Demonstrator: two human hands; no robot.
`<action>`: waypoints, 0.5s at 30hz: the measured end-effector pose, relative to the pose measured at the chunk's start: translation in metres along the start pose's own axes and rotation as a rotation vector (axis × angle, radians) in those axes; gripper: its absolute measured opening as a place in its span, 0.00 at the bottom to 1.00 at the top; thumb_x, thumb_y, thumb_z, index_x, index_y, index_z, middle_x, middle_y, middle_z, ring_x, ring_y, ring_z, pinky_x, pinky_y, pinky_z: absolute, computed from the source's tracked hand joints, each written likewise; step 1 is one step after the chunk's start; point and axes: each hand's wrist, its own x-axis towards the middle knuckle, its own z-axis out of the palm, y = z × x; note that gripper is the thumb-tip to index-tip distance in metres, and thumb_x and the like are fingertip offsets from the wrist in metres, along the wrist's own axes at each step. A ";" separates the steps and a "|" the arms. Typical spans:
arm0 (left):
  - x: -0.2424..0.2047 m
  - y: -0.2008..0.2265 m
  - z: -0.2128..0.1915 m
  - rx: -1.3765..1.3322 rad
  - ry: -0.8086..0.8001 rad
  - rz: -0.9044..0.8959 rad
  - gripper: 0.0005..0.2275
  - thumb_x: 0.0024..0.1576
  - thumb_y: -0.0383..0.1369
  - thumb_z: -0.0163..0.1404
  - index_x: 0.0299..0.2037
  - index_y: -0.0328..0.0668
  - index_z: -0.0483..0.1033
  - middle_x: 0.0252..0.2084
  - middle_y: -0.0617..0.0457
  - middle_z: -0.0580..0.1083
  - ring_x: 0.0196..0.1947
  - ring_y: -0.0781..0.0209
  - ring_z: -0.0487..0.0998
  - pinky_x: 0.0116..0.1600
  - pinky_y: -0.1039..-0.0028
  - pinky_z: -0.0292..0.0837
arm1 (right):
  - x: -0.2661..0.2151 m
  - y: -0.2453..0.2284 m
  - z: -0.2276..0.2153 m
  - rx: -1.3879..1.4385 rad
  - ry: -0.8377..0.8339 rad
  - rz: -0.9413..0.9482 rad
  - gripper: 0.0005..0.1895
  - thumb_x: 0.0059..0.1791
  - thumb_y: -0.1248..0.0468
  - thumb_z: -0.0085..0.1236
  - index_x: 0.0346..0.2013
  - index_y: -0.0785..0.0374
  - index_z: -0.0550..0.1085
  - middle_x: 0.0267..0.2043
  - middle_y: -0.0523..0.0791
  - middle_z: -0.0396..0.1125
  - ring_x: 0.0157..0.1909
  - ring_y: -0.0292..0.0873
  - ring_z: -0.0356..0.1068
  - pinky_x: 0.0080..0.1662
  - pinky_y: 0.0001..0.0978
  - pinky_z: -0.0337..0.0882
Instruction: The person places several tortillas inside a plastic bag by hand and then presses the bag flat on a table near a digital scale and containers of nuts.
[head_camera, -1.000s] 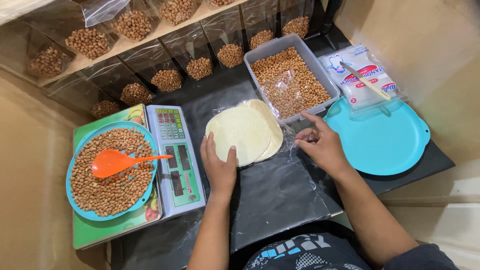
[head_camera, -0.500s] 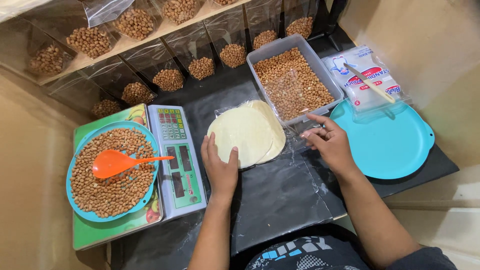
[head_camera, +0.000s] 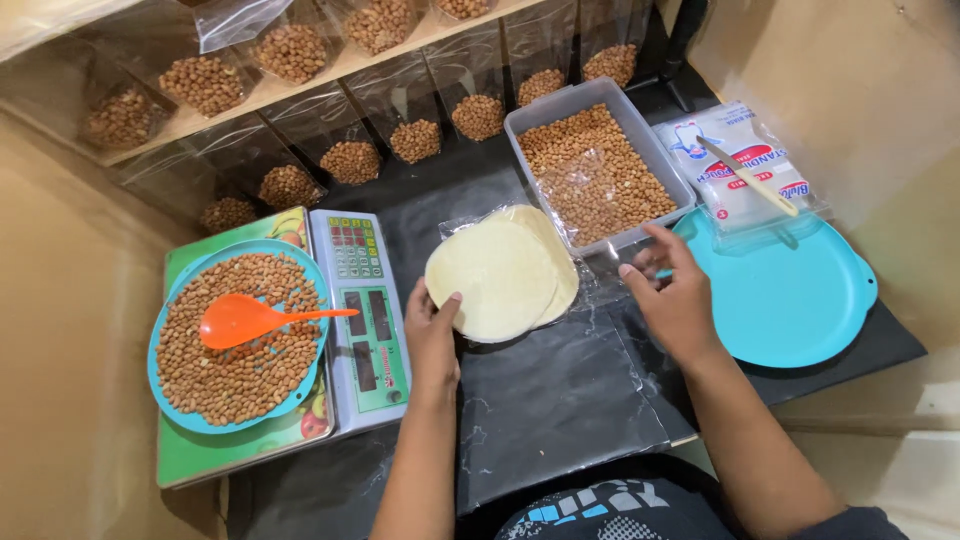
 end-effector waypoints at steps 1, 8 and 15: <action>0.003 -0.007 -0.001 -0.003 0.007 0.003 0.24 0.57 0.23 0.53 0.66 0.34 0.65 0.61 0.41 0.73 0.58 0.60 0.76 0.59 0.77 0.71 | -0.002 -0.009 -0.003 0.002 -0.006 -0.005 0.29 0.47 0.69 0.66 0.63 0.68 0.71 0.39 0.45 0.66 0.40 0.38 0.64 0.42 0.28 0.67; -0.003 -0.010 0.007 0.235 0.000 0.258 0.15 0.61 0.24 0.49 0.59 0.33 0.73 0.51 0.47 0.79 0.50 0.63 0.79 0.55 0.75 0.73 | -0.016 -0.036 -0.002 -0.163 0.060 -0.383 0.28 0.47 0.71 0.68 0.61 0.64 0.71 0.55 0.50 0.69 0.55 0.46 0.69 0.55 0.37 0.71; -0.025 0.026 0.014 0.097 -0.014 0.250 0.15 0.63 0.25 0.46 0.60 0.34 0.71 0.52 0.47 0.78 0.49 0.65 0.80 0.54 0.76 0.76 | -0.016 -0.045 0.036 0.121 -0.278 -0.156 0.38 0.45 0.68 0.65 0.69 0.64 0.62 0.65 0.53 0.63 0.65 0.48 0.65 0.59 0.39 0.71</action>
